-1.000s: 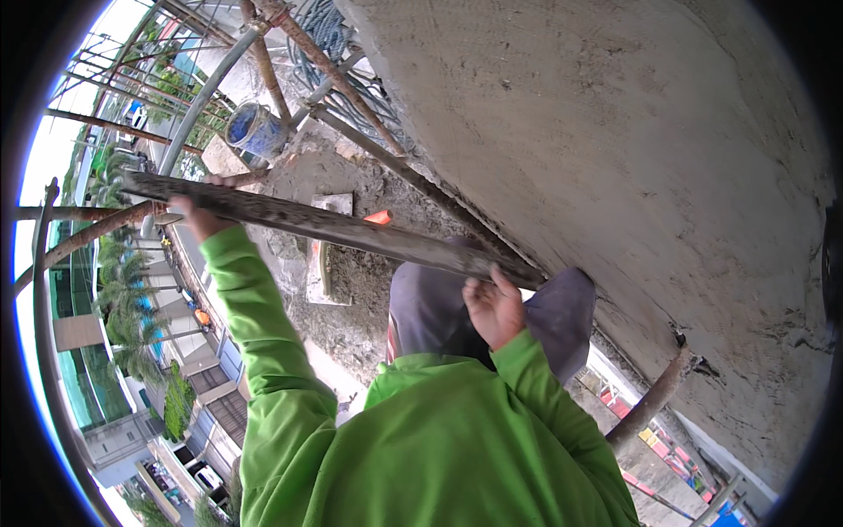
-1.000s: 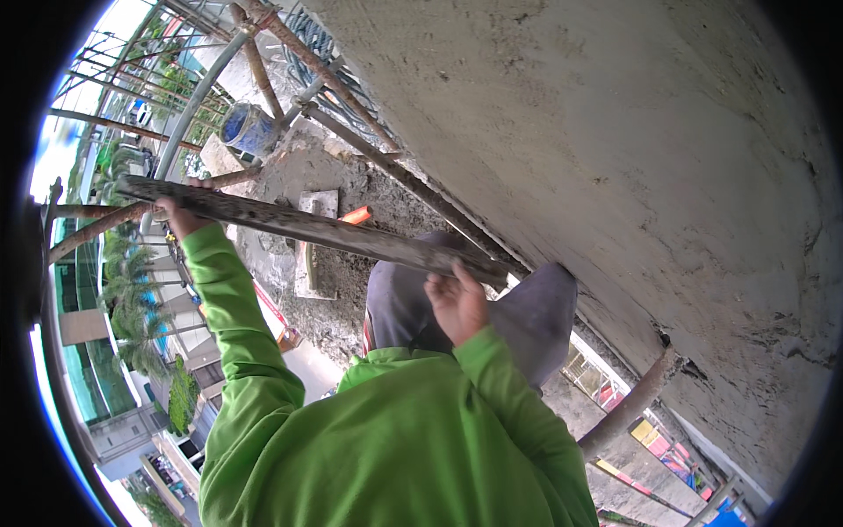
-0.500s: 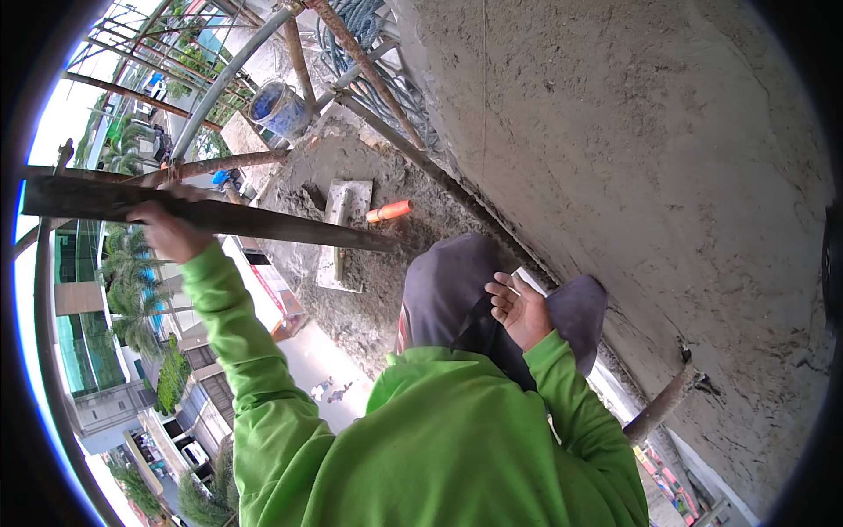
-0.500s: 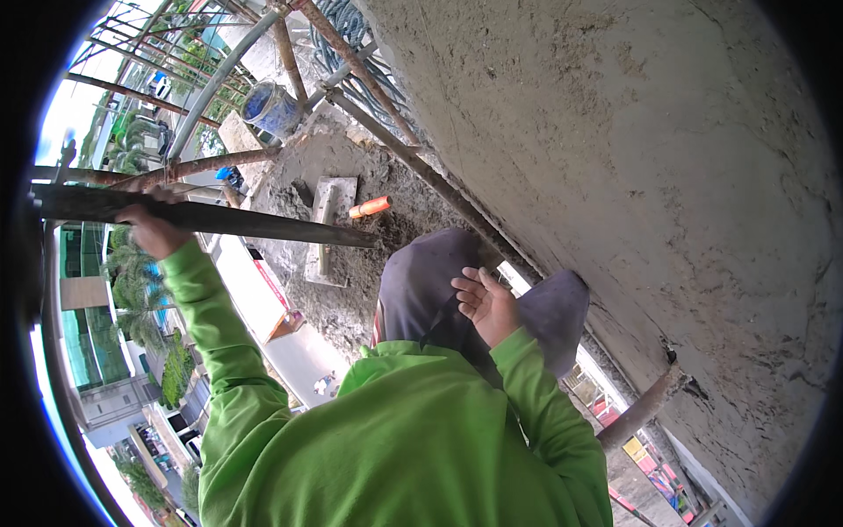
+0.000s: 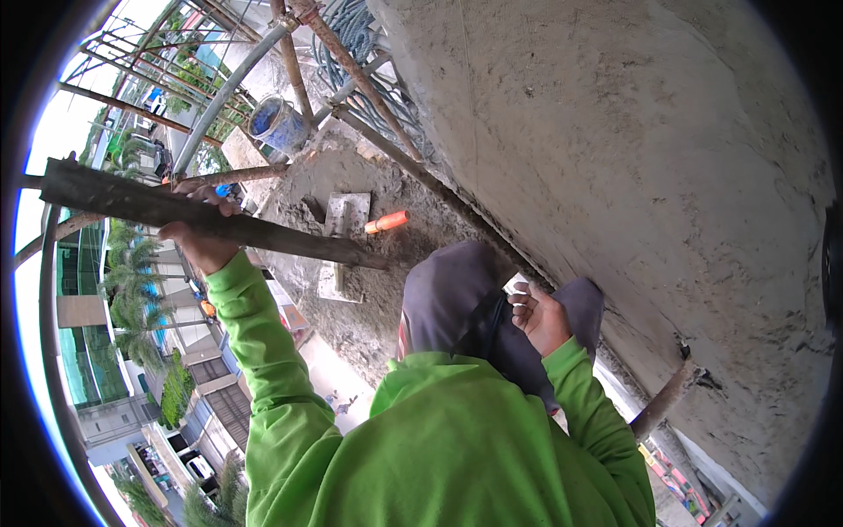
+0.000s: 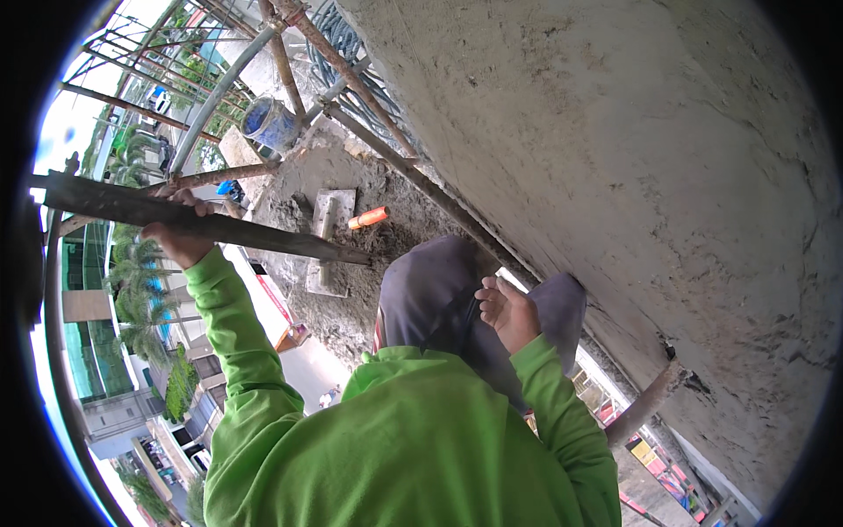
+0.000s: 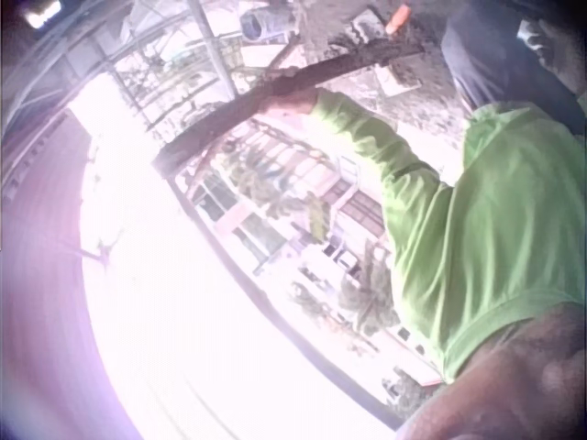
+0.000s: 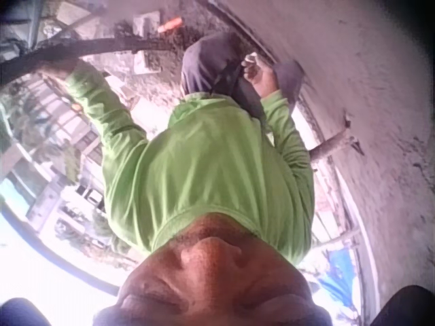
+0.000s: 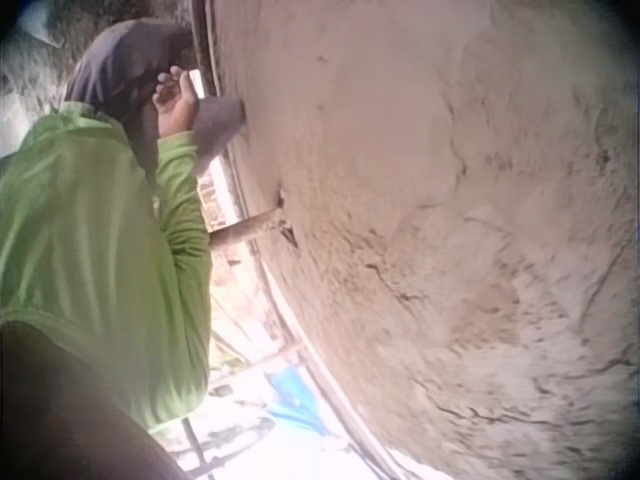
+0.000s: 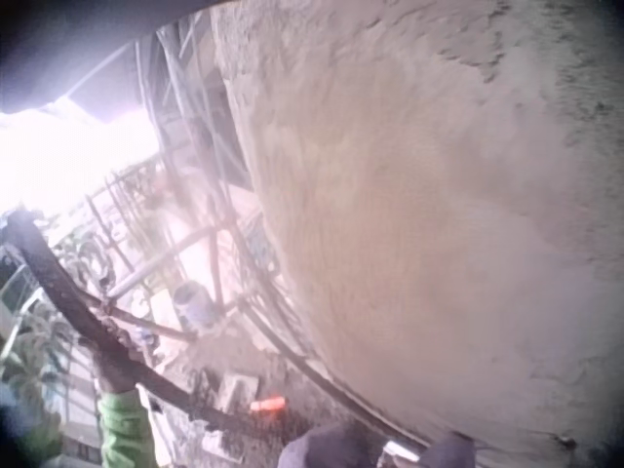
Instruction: The person uses a long straightedge to smooth wet cement on a ceiling surface. They repeatedly drag the tool across the surface to level the material and remove excess.
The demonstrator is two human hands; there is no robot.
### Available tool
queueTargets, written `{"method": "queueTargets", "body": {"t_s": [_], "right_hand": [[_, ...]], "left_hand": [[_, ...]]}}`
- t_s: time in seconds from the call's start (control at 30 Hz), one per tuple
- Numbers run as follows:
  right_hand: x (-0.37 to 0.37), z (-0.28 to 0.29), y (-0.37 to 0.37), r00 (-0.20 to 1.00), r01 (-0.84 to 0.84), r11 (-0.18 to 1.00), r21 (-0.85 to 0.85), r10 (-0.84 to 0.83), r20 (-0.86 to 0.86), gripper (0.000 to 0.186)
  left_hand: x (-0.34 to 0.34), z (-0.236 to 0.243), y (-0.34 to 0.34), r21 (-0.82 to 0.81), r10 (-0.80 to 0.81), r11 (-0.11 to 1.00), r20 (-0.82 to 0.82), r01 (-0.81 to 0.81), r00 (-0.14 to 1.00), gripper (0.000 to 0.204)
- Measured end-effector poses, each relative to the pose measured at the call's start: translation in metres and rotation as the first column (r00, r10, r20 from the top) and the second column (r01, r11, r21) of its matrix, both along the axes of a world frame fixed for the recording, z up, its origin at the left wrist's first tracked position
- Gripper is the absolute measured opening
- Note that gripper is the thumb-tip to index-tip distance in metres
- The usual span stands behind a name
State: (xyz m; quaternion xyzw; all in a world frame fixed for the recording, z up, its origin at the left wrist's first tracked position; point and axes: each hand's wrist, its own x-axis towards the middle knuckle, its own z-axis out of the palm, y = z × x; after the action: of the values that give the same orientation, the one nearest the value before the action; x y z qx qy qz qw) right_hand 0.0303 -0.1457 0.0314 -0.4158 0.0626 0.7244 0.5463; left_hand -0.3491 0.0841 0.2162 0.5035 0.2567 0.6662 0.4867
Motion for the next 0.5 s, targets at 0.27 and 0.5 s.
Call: {"method": "queueTargets", "body": {"t_s": [0.27, 0.5], "right_hand": [[-0.027, 0.059, 0.069, 0.789, -0.389, 0.877, 0.283, 0.159, 0.593, 0.021], [-0.130, 0.158, 0.138, 0.569, -0.643, 0.316, 0.698, -0.412, 0.711, 0.046]], "left_hand": [[0.032, 0.056, -0.037, 0.054, 0.402, 0.916, -0.074, -0.398, 0.913, 0.073], [0.067, 0.070, -0.062, 0.140, 0.383, 0.923, -0.227, -0.359, 0.896, 0.072]]}}
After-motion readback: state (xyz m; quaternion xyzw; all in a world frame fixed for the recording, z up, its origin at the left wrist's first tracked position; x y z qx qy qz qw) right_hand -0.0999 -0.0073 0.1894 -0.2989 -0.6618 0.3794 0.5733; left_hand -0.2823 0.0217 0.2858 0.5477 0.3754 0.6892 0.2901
